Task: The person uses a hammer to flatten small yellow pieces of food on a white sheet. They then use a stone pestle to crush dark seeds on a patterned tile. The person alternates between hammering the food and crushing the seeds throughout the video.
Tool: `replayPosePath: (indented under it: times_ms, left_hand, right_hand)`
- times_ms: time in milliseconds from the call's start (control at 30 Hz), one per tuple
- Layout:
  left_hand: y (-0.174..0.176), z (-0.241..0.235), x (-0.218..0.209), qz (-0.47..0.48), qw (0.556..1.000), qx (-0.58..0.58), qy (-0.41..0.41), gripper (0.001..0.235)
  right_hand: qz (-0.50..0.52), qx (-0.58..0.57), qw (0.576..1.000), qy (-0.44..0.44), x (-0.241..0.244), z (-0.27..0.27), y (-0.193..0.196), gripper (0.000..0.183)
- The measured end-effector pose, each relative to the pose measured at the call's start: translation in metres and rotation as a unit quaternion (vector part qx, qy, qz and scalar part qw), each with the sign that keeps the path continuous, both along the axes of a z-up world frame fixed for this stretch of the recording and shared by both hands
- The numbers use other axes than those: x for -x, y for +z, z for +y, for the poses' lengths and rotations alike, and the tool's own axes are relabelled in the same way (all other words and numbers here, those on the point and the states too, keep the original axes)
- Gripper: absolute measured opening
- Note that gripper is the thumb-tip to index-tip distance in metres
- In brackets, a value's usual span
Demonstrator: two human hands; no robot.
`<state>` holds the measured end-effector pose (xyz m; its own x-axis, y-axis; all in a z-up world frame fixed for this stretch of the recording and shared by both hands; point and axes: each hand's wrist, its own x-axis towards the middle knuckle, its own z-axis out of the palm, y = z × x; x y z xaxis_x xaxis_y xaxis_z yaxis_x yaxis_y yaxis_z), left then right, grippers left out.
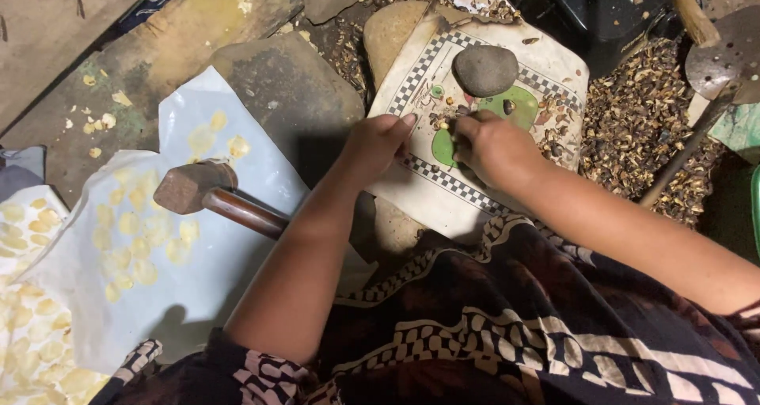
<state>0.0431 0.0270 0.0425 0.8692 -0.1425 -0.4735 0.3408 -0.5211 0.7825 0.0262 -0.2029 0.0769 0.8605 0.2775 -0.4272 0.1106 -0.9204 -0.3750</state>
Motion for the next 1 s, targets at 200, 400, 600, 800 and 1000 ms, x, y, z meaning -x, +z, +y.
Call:
replayPosePath:
  times_ms: [200, 400, 600, 800, 1000]
  left_hand:
    - [0.002, 0.006, -0.011, -0.063, 0.996, 0.028, 0.054, 0.038]
    - [-0.028, -0.003, -0.005, -0.256, 0.964, -0.073, -0.01, 0.016]
    - [-0.035, -0.009, -0.004, -0.227, 0.956, -0.159, -0.098, 0.01]
    - [0.019, 0.002, -0.01, 0.087, 0.945, 0.287, 0.131, 0.034]
    - [0.028, -0.004, -0.007, 0.261, 0.805, 0.499, 0.187, 0.025]
  right_hand:
    - [0.076, -0.001, 0.995, -0.057, -0.003, -0.019, 0.023, 0.031]
    - [0.096, -0.202, 0.967, -0.122, -0.013, -0.012, 0.025, 0.025]
    - [-0.061, -0.066, 0.996, 0.022, -0.03, 0.017, -0.024, 0.02]
    - [0.075, 0.003, 0.997, -0.012, -0.022, 0.002, 0.03, 0.025]
    - [0.106, -0.135, 0.966, -0.194, -0.022, -0.037, 0.061, 0.018]
